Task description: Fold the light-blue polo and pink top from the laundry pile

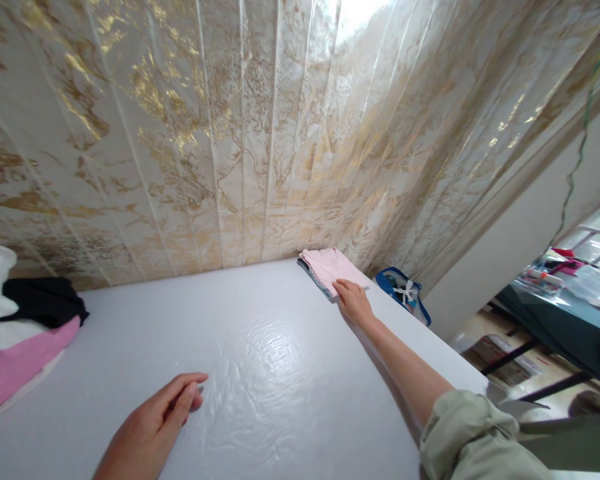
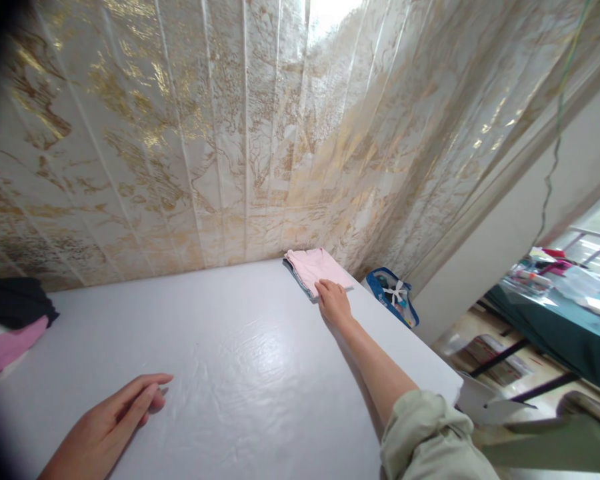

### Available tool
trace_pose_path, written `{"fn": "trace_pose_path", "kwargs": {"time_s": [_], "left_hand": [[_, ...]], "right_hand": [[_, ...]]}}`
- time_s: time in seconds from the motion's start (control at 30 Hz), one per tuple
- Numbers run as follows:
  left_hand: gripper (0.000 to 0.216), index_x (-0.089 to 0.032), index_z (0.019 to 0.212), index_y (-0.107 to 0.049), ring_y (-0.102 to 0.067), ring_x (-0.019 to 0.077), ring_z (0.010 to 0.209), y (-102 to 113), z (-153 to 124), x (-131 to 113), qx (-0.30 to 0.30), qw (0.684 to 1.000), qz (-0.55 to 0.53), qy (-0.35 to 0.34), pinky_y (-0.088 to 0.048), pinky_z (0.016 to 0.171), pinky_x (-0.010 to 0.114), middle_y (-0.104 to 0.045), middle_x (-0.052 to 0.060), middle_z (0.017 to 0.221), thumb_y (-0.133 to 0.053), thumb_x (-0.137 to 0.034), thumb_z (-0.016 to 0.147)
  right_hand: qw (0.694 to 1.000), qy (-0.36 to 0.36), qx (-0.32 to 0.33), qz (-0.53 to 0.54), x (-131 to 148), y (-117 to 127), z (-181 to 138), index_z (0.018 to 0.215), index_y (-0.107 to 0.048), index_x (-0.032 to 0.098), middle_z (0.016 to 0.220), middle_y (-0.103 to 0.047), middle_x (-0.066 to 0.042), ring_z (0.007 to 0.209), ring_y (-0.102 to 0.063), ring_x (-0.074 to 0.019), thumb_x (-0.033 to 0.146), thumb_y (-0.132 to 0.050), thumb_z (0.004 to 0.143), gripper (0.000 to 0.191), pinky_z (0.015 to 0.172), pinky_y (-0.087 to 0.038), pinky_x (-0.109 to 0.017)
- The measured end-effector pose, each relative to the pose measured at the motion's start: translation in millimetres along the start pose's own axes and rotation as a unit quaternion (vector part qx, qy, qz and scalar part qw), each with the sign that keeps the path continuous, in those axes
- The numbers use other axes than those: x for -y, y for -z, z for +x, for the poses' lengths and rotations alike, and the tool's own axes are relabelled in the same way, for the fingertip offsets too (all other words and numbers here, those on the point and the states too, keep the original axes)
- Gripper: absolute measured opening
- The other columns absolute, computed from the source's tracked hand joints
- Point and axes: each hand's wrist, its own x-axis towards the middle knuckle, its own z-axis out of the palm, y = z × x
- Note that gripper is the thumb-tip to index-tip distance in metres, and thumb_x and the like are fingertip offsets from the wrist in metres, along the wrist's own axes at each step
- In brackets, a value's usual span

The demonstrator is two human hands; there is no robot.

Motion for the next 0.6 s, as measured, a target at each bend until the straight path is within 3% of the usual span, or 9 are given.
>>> {"fn": "trace_pose_path", "kwargs": {"time_s": [0.13, 0.27, 0.47, 0.6], "left_hand": [[0.053, -0.026, 0.102, -0.068, -0.068, 0.0198, 0.069, -0.6, 0.7, 0.4, 0.001, 1.000, 0.001, -0.004, -0.055, 0.063, 0.028, -0.071, 0.002, 0.076, -0.042, -0.068, 0.081], [0.054, -0.027, 0.102, -0.068, -0.068, 0.0210, 0.071, -1.2, 0.3, 1.5, -0.003, 1.000, -0.002, 0.003, -0.056, 0.065, 0.029, -0.071, 0.002, 0.077, -0.042, -0.069, 0.080], [0.050, -0.029, 0.100, -0.069, -0.069, 0.0210, 0.072, -1.8, 1.2, 4.3, -0.003, 1.000, -0.007, -0.007, -0.056, 0.065, 0.029, -0.071, 0.000, 0.076, -0.044, -0.067, 0.080], [0.050, -0.029, 0.101, -0.069, -0.069, 0.0214, 0.073, -1.8, 1.1, 3.9, -0.007, 1.000, -0.001, -0.003, -0.056, 0.065, 0.029, -0.072, 0.000, 0.077, -0.044, -0.068, 0.080]], "right_hand": [[0.999, 0.001, 0.005, 0.035, -4.7, 2.6, 10.5, 0.126, -0.061, 0.022, 0.133, -0.058, -0.007, 0.123, -0.049, -0.0206, 0.019, -0.042, 0.091, 0.039, 0.104, -0.035, -0.035], [0.997, -0.026, -0.031, 0.073, -2.7, -2.5, 14.7, 0.126, -0.061, 0.020, 0.130, -0.060, -0.009, 0.120, -0.052, -0.0201, 0.023, -0.035, 0.095, 0.040, 0.103, -0.038, -0.034], [0.999, 0.000, 0.008, 0.038, 9.1, -12.8, -2.2, 0.141, -0.044, 0.019, 0.149, -0.042, -0.009, 0.139, -0.032, -0.0239, 0.035, -0.042, 0.095, 0.049, 0.113, -0.024, -0.045], [0.997, -0.063, -0.026, 0.039, -4.7, -4.1, 9.2, 0.143, -0.039, 0.014, 0.149, -0.040, -0.012, 0.139, -0.032, -0.0220, 0.036, -0.029, 0.099, 0.051, 0.113, -0.022, -0.041]]}}
